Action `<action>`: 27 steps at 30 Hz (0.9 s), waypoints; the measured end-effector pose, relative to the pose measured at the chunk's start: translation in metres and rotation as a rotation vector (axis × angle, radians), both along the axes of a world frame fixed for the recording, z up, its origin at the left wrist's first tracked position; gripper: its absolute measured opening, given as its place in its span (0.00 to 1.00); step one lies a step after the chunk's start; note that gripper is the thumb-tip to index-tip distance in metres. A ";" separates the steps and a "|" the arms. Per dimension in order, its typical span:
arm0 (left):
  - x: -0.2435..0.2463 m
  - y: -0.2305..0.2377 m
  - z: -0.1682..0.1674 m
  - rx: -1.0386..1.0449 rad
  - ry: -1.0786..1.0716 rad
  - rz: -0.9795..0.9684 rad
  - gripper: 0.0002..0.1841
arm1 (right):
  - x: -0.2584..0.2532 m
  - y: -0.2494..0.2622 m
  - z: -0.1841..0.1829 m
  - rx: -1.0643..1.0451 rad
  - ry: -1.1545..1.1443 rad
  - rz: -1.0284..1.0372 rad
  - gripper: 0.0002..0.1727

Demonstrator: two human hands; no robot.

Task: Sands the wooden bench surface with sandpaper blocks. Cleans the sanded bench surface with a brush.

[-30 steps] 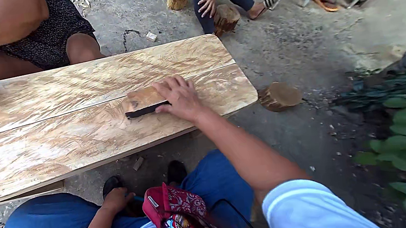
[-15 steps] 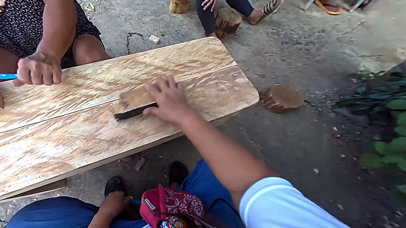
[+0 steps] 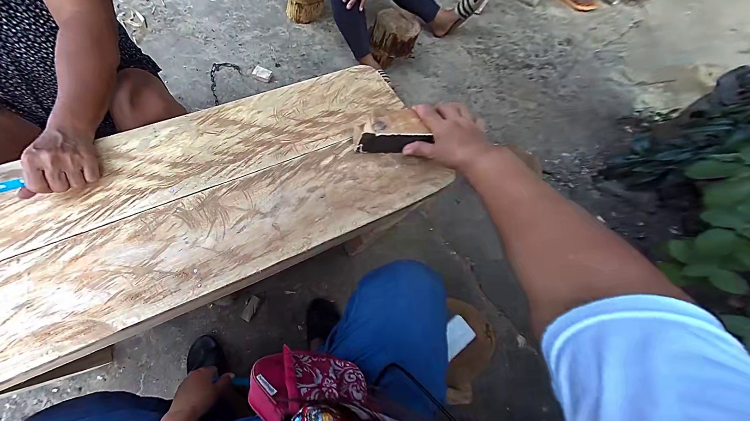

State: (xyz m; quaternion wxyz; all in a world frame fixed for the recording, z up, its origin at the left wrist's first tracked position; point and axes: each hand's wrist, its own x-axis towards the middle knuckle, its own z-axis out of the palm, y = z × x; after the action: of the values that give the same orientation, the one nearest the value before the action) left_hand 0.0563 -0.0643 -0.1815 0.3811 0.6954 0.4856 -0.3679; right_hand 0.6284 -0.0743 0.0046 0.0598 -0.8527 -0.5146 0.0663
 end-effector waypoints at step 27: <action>0.008 0.003 0.005 -0.011 -0.019 -0.080 0.30 | -0.015 -0.064 -0.008 0.036 -0.008 -0.047 0.45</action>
State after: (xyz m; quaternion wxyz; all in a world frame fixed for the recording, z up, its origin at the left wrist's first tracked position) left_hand 0.0646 -0.0612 -0.1762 0.3747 0.7157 0.4516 -0.3788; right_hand 0.6135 -0.1384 -0.0030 0.0747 -0.8636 -0.4958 0.0523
